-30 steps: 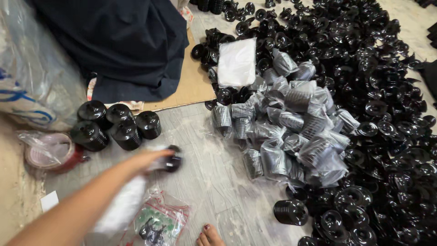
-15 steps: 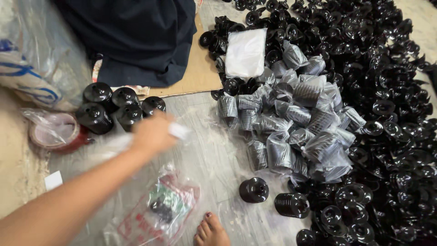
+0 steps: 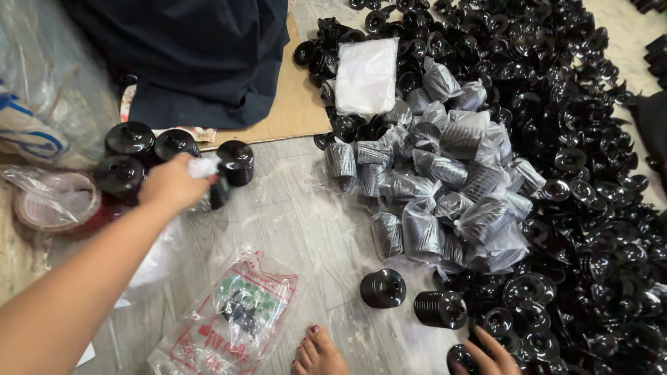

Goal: The person sits on the floor among large piles of black plastic parts and plastic bags, places a part into a plastic bag, wraps the bag around it, and sets the bagged part onto a pile of finished bagged parts, repeating this one part at a time.

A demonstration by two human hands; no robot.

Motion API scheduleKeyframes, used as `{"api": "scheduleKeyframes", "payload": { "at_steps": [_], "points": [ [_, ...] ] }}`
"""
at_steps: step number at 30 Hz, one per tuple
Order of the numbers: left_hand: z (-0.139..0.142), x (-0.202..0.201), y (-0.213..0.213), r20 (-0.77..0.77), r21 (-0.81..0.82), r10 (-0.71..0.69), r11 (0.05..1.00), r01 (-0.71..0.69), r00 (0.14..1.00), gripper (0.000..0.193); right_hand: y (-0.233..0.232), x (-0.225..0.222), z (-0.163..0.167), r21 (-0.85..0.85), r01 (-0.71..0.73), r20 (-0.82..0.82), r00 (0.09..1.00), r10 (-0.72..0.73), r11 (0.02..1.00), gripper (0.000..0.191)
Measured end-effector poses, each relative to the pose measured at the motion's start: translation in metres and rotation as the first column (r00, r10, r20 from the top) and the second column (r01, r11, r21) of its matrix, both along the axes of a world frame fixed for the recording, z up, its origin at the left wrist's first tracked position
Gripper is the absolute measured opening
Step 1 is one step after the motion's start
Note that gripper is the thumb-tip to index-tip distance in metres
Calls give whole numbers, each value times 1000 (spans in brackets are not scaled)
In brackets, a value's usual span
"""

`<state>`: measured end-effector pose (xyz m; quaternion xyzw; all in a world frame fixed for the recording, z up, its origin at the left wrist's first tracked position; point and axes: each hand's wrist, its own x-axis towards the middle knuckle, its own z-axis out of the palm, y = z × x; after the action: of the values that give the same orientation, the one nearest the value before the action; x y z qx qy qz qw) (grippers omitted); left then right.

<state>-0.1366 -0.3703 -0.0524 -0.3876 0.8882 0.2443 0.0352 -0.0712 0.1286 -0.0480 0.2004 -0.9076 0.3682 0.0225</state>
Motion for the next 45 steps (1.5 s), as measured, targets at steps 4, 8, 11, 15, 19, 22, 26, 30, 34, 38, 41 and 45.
{"api": "scheduleKeyframes", "payload": {
  "at_steps": [4,8,11,15,19,22,26,30,34,38,41,45],
  "points": [
    [-35,1,35,-216,84,-149,982,170,965,91,12,-38,24,204,-147,-197,962,188,968,60],
    [-50,-10,70,-201,211,-223,941,265,954,83,-49,-66,-19,396,-218,-67,962,265,892,67],
    [-45,-13,125,-184,326,-325,870,370,928,77,-63,-68,-19,553,-231,72,971,230,801,58],
    [-35,1,228,-144,413,-523,740,531,840,74,-31,-56,-26,693,-193,3,964,265,695,34],
    [-32,21,281,-213,389,-617,658,646,757,87,-3,-56,-46,689,-214,4,957,291,693,29],
    [-24,24,268,-436,371,-572,589,718,695,108,-3,-58,-37,675,-203,-4,961,278,709,44],
    [3,-7,187,-510,143,-388,842,520,768,49,-8,-46,2,516,-98,-66,986,154,851,66],
    [19,-54,76,-352,-321,-418,895,311,838,38,-22,-29,17,209,-272,-79,953,293,939,81],
    [5,-76,29,-28,-218,-201,957,190,979,46,-52,-22,-2,293,-358,-127,905,407,887,73],
    [-5,-68,45,18,-34,-237,971,238,971,59,-55,-29,-13,321,-296,-156,920,359,899,54],
    [-5,-46,95,-38,6,-415,910,415,909,42,-47,-32,-13,404,-230,-189,926,327,885,45],
    [-15,-5,196,-117,138,-619,764,630,776,41,-35,-29,-11,512,-92,-275,924,264,854,44]
  ]
}}
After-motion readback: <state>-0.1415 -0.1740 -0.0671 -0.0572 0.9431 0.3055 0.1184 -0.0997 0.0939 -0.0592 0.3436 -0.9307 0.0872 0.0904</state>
